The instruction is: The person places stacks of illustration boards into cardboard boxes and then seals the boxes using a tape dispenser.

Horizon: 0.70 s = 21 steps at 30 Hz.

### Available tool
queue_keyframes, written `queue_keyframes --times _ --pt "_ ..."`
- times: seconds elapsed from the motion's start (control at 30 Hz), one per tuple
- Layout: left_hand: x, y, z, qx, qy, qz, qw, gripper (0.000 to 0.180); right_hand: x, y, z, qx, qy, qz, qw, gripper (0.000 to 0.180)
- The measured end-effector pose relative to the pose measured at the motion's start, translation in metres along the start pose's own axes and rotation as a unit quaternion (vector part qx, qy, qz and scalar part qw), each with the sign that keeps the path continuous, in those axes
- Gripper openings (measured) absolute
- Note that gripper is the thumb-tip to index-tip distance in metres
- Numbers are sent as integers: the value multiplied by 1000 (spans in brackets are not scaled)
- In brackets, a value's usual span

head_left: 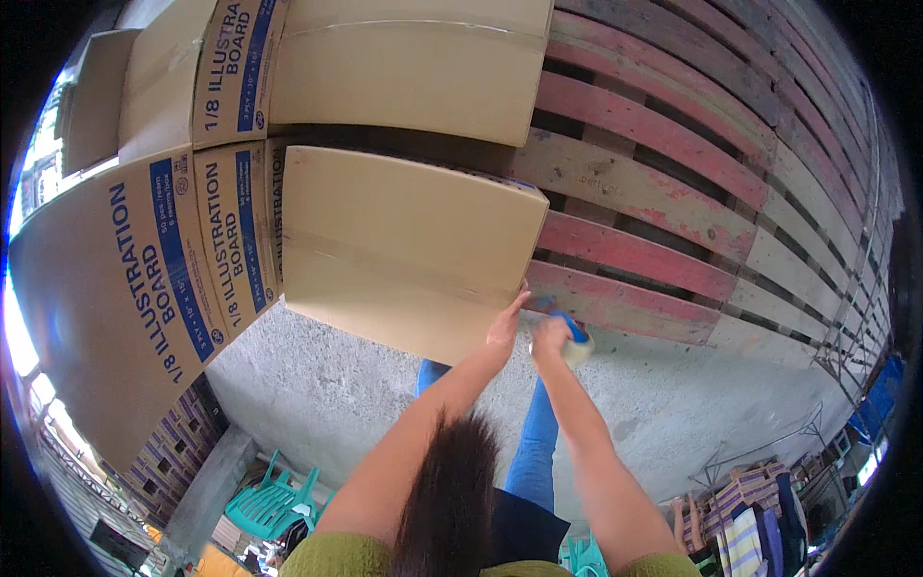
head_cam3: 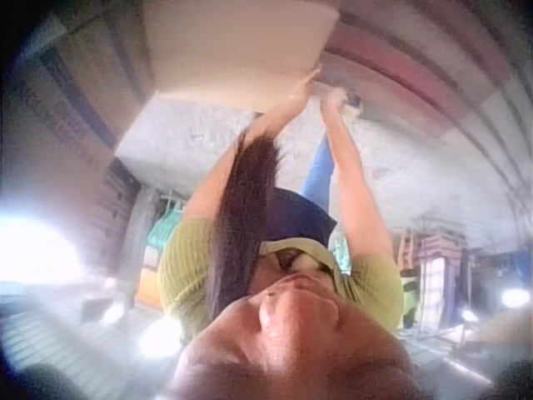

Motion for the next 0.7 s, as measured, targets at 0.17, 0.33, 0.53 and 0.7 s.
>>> queue_keyframes --times 0.17,0.33,0.53,0.7 --pt "19 -7 -30 -76 -67 -74 992 59 85 -187 91 -86 -24 -111 990 43" --pt "46 -30 -49 -112 -69 -79 988 61 145 -261 205 -270 -39 -106 956 71" --pt "51 -34 -80 -105 -60 -83 989 63 165 -332 276 -304 -37 -149 940 73" --pt "49 -36 -69 -104 -84 -74 988 65 157 -325 274 -253 -46 -201 945 74"
Point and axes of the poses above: each hand's wrist, its own z-axis away from the middle knuckle, its own y-axis out of the back of the hand, x = y × z, the point moved 5 cm from there along -z, towards the middle knuckle, and after that the axes turned 3 degrees about z, right-handed, at the moved point
